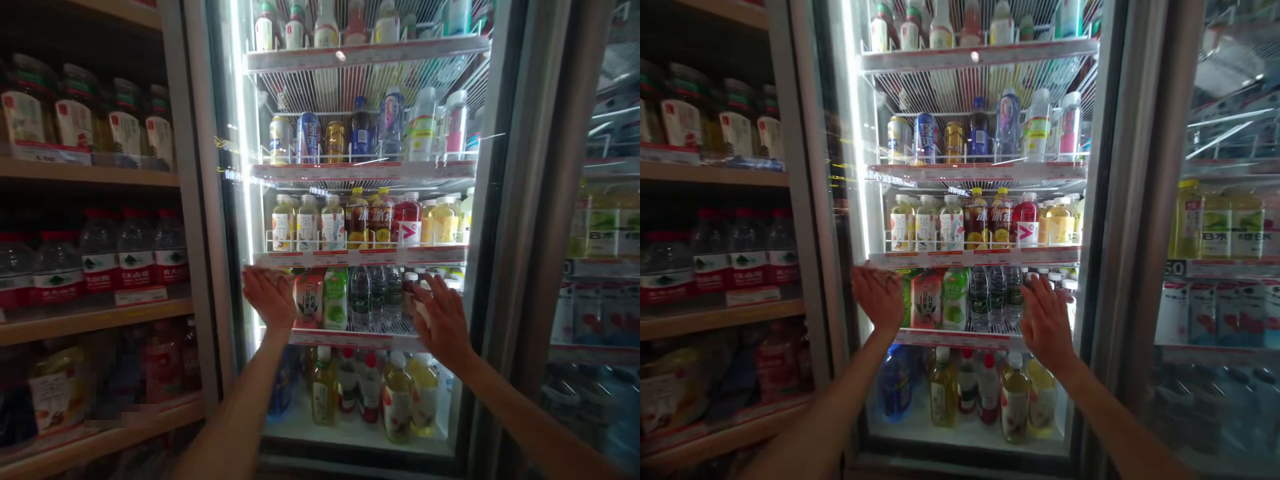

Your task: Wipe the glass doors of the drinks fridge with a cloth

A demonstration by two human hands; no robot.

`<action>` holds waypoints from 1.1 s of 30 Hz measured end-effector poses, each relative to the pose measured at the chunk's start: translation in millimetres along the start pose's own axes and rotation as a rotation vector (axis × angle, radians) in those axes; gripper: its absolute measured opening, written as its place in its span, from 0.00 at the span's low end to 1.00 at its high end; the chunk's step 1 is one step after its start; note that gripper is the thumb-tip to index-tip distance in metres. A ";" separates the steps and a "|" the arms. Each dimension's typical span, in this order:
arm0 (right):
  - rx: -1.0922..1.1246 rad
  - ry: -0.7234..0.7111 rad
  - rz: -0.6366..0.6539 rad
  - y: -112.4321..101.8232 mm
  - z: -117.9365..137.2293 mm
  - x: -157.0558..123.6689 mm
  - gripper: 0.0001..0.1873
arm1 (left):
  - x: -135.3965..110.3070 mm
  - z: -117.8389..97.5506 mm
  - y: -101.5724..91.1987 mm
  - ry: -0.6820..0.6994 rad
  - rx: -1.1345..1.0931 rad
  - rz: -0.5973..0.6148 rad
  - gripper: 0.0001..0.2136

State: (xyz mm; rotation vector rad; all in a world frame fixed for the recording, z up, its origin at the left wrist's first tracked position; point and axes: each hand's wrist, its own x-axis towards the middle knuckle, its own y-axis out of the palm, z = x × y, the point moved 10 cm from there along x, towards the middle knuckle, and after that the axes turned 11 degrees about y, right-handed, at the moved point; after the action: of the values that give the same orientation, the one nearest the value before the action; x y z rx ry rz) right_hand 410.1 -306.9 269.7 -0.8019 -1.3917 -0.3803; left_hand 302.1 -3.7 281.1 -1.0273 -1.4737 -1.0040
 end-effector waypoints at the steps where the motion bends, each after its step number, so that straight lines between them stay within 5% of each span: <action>1: 0.017 -0.010 0.011 2.6 9.0 0.0 0.32 | -2.3 -22.6 4.8 0.091 -0.033 0.029 0.29; 3: 0.057 -0.035 0.041 9.5 30.0 -0.1 0.32 | -12.7 -83.8 16.4 0.405 -0.136 0.129 0.27; 5: 0.079 -0.049 0.062 13.3 41.4 -0.8 0.32 | -26.8 -118.4 19.6 0.637 -0.207 0.197 0.25; 7: 0.075 -0.043 0.063 11.1 35.1 -2.1 0.31 | -29.7 -101.9 15.2 0.623 -0.196 0.190 0.24; 10: 0.031 -0.008 0.031 0.5 6.3 -5.3 0.30 | -31.4 -17.1 -1.7 0.209 -0.034 0.078 0.28; 12: 0.006 0.002 0.020 -2.6 -3.9 -8.4 0.29 | -49.5 12.6 -9.5 0.020 0.032 0.049 0.30; 14: 0.017 -0.010 0.032 1.2 2.7 -11.4 0.30 | -67.3 -7.5 -3.2 0.095 -0.007 0.110 0.30; 18: 0.078 -0.024 0.084 15.5 30.1 -15.2 0.29 | -80.6 -75.0 14.3 0.490 -0.181 0.261 0.26; 20: 0.081 -0.015 0.093 17.0 28.7 -16.4 0.28 | -61.3 -54.2 12.3 0.436 -0.170 0.233 0.25; 24: 0.058 -0.005 0.071 9.6 10.9 -18.1 0.30 | -18.0 23.9 1.0 0.026 -0.029 0.111 0.30; 26: 0.060 -0.011 0.075 9.1 14.9 -17.5 0.29 | -8.8 -1.0 4.9 0.147 -0.068 0.122 0.30; 30: 0.105 -0.036 0.093 10.8 40.2 -11.6 0.28 | -21.0 -97.7 18.3 0.679 -0.232 0.237 0.25; 31: 0.109 -0.035 0.091 9.6 41.3 -9.5 0.28 | -21.3 -100.3 19.6 0.705 -0.244 0.251 0.24; 33: 0.093 -0.016 0.076 5.3 32.6 -6.0 0.30 | -8.9 -70.3 18.1 0.559 -0.206 0.219 0.25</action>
State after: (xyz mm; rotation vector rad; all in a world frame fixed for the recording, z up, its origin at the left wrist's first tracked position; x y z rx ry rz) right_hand 389.2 -282.0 261.7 -0.7800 -1.3798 -0.2490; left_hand 339.7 -66.5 281.9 -0.9269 -0.7978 -1.1800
